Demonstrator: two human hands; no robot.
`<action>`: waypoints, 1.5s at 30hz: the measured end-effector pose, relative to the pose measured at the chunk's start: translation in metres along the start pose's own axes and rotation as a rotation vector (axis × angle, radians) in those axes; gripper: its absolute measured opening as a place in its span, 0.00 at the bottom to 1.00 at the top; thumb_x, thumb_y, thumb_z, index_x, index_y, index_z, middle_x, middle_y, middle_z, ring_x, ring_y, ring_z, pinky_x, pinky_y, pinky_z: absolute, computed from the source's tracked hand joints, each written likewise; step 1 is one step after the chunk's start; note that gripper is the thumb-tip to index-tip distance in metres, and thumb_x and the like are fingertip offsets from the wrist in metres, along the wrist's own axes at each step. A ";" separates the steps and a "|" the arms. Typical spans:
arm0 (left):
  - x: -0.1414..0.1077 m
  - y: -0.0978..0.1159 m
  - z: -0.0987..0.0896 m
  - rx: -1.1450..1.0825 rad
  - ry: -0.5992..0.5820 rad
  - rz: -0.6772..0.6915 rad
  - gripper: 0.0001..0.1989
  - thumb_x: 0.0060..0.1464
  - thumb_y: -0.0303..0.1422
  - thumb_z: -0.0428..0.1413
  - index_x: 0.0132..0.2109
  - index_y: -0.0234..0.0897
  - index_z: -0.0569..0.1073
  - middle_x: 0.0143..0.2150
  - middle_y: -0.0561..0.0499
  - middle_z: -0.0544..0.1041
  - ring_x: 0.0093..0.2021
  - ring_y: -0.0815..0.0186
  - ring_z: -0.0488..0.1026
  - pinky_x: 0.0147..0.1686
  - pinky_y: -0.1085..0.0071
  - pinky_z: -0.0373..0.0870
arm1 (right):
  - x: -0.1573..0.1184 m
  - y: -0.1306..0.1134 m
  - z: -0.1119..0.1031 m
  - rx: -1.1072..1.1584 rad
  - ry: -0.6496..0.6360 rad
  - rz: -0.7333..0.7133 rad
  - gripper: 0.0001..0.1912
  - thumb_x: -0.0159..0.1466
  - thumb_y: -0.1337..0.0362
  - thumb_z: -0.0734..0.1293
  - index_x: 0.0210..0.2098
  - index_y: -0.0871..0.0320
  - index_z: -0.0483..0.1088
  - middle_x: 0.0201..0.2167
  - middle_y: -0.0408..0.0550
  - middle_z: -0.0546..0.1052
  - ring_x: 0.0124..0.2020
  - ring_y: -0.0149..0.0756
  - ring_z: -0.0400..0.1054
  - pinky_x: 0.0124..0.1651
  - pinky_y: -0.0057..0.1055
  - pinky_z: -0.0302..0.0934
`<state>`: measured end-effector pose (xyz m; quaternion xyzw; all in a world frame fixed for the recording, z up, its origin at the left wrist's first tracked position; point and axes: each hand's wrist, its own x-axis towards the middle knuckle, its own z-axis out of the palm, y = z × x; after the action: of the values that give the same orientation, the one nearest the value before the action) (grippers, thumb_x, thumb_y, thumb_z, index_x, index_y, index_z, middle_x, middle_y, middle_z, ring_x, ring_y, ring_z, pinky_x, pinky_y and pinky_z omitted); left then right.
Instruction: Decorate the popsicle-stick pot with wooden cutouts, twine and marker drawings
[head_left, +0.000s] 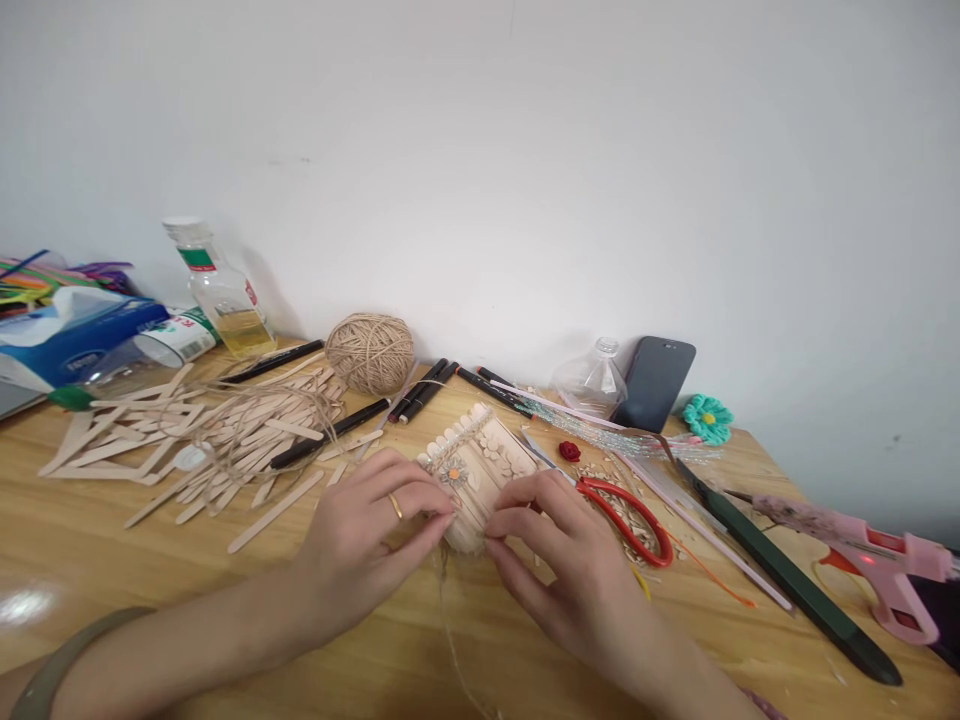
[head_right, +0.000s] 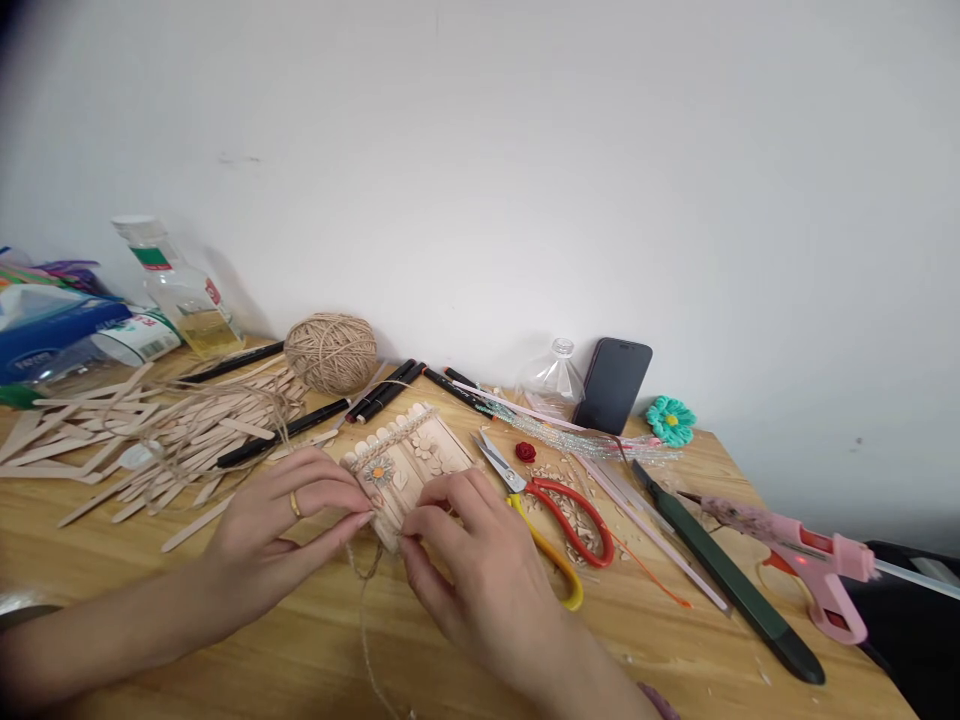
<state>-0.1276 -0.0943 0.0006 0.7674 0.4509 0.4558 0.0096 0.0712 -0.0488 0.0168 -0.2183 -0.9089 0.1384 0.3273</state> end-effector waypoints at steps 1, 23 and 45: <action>0.000 0.000 0.000 -0.003 0.005 -0.004 0.07 0.53 0.21 0.55 0.35 0.38 0.71 0.31 0.54 0.76 0.33 0.68 0.70 0.35 0.70 0.69 | 0.000 0.000 0.000 -0.001 0.005 0.000 0.04 0.62 0.70 0.62 0.34 0.58 0.69 0.33 0.48 0.71 0.34 0.34 0.66 0.36 0.31 0.63; 0.013 0.008 -0.002 0.149 -0.022 0.014 0.05 0.55 0.23 0.54 0.32 0.37 0.70 0.28 0.54 0.75 0.33 0.68 0.68 0.33 0.71 0.66 | 0.001 -0.003 0.004 -0.008 0.027 0.022 0.05 0.61 0.72 0.62 0.31 0.57 0.67 0.30 0.47 0.71 0.33 0.34 0.65 0.35 0.30 0.62; 0.059 -0.002 -0.013 0.290 -0.400 0.093 0.09 0.57 0.28 0.53 0.31 0.39 0.75 0.29 0.54 0.76 0.34 0.65 0.67 0.33 0.70 0.63 | 0.003 -0.003 0.002 0.036 0.033 0.036 0.06 0.61 0.72 0.61 0.30 0.57 0.66 0.30 0.47 0.71 0.32 0.34 0.65 0.34 0.30 0.63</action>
<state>-0.1273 -0.0571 0.0479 0.8556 0.4649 0.2251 -0.0324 0.0668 -0.0505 0.0185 -0.2310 -0.8966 0.1571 0.3435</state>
